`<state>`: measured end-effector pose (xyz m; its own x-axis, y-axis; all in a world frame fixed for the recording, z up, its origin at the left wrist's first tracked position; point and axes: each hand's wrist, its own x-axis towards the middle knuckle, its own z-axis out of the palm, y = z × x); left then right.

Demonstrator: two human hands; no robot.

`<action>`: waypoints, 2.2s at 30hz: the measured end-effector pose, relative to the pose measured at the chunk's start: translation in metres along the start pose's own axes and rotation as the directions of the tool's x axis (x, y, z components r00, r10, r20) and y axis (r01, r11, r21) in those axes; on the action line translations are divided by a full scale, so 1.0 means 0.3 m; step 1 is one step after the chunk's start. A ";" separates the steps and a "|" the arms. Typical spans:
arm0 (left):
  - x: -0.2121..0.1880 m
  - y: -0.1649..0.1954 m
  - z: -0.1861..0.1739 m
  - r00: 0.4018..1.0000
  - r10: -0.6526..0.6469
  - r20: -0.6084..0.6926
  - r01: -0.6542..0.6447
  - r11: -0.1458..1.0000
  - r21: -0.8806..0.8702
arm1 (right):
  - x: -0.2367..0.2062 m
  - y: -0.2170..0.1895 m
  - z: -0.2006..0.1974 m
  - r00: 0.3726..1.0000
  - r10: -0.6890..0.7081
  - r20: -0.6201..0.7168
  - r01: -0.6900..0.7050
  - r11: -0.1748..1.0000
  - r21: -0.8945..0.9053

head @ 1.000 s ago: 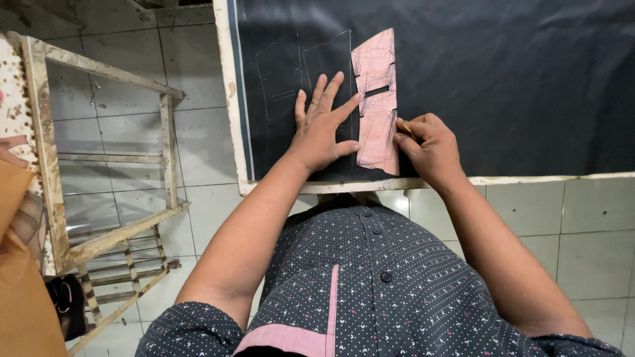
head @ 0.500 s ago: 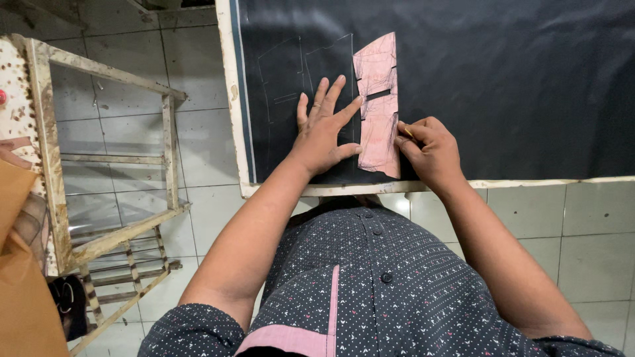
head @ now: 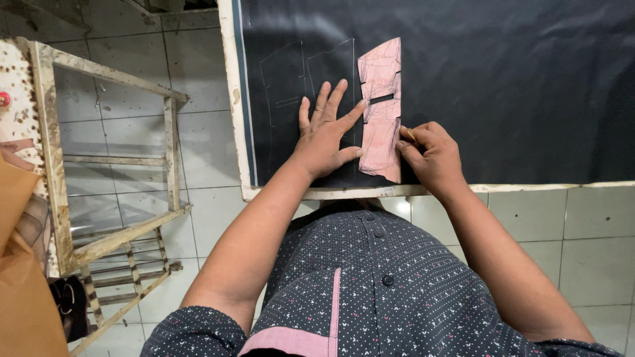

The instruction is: The person places a pink paper pattern piece on a black sheet on a work table, holds it steady with one hand, and traces around its edges with a pencil, repositioning the pattern piece to trace all sides onto the sheet below.

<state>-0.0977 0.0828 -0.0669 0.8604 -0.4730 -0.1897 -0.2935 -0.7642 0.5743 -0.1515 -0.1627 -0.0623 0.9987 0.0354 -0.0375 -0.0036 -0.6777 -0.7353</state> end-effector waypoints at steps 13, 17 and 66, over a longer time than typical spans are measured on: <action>-0.001 0.018 -0.015 1.000 -0.009 0.011 0.009 1.000 0.018 | 0.000 0.013 0.017 0.997 -0.062 -0.034 0.060 0.996 -0.065; -0.007 0.049 -0.024 1.000 -0.014 -0.028 0.016 0.995 0.102 | -0.004 0.025 0.034 0.999 -0.025 -0.035 0.021 0.996 -0.090; 0.002 0.302 0.352 0.972 -0.175 -0.157 0.152 0.977 -0.148 | 0.229 -0.165 -0.023 0.829 -0.449 0.334 0.558 0.710 -0.429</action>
<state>-0.1677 -0.0330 -0.0992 0.9531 -0.2569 -0.1598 -0.0942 -0.7540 0.6501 -0.0825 -0.1317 -0.0238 0.8120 0.5791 0.0727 0.5767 -0.7768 -0.2531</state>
